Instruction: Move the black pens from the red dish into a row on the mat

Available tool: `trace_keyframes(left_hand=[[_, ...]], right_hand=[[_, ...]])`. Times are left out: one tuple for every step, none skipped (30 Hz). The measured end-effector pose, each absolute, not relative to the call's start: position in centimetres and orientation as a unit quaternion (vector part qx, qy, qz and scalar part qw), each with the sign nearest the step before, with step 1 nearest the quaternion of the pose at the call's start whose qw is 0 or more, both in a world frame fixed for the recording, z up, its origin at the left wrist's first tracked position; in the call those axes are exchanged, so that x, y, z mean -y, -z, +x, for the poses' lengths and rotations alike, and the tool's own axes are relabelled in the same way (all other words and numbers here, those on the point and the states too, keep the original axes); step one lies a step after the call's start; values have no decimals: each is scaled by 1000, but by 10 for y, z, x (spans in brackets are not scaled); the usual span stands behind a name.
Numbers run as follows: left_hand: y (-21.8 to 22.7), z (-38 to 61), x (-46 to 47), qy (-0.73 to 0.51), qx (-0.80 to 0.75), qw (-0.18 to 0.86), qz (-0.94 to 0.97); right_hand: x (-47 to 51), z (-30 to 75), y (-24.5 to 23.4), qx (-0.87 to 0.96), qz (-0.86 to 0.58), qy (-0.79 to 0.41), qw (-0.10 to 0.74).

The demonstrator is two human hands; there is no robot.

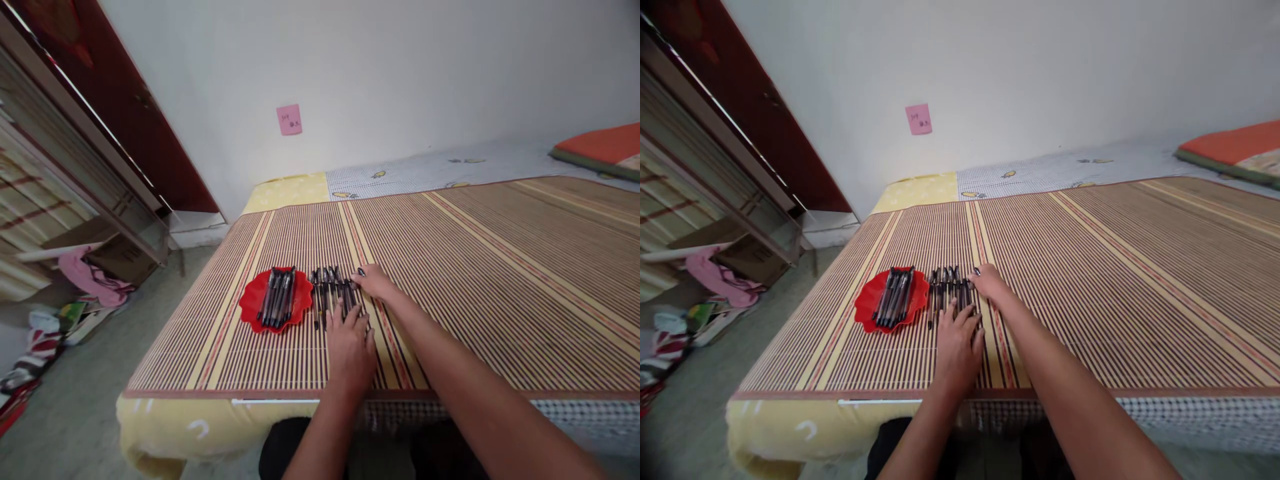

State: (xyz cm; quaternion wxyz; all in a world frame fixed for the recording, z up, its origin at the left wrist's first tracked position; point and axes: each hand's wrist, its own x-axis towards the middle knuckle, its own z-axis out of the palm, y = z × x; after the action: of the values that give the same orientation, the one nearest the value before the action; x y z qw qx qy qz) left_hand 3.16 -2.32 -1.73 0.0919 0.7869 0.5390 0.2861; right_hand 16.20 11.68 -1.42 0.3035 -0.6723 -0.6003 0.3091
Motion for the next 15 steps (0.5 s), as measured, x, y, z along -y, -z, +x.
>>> trace_keyframes(left_hand=[[17,32,23,-281,-540,95,788],[17,32,23,-276,-539,99,790],[17,32,23,-273,-538,102,791],[18,32,23,-271,-538,104,792],[18,32,23,-271,-537,105,792],[18,32,23,-271,-537,106,792],[18,32,23,-271,-537,106,791],[18,32,23,-272,-537,107,791],[19,32,23,-271,-538,109,791],[19,32,23,-271,-538,111,791],[19,32,22,-270,-538,113,790],[19,32,22,-270,-538,115,790],[20,33,22,-270,-539,117,790],[20,33,23,-271,-539,118,788],[20,33,23,-274,-540,119,787]], right_hand=[[-117,163,14,597,-673,-310,308],[-118,164,15,592,-675,-310,314],[-119,166,15,585,-677,-309,321],[-120,167,16,579,-679,-308,330],[-121,168,16,571,-681,-310,338],[-123,169,17,564,-681,-314,346],[-125,169,18,557,-680,-320,353],[-126,169,19,552,-678,-325,360],[-128,169,20,548,-675,-329,368],[-131,168,20,545,-673,-329,377],[-133,166,20,542,-671,-326,387],[-136,165,20,540,-671,-320,396],[-138,162,19,538,-672,-312,402],[-141,160,18,536,-674,-304,407],[-144,158,16,536,-676,-297,409]])
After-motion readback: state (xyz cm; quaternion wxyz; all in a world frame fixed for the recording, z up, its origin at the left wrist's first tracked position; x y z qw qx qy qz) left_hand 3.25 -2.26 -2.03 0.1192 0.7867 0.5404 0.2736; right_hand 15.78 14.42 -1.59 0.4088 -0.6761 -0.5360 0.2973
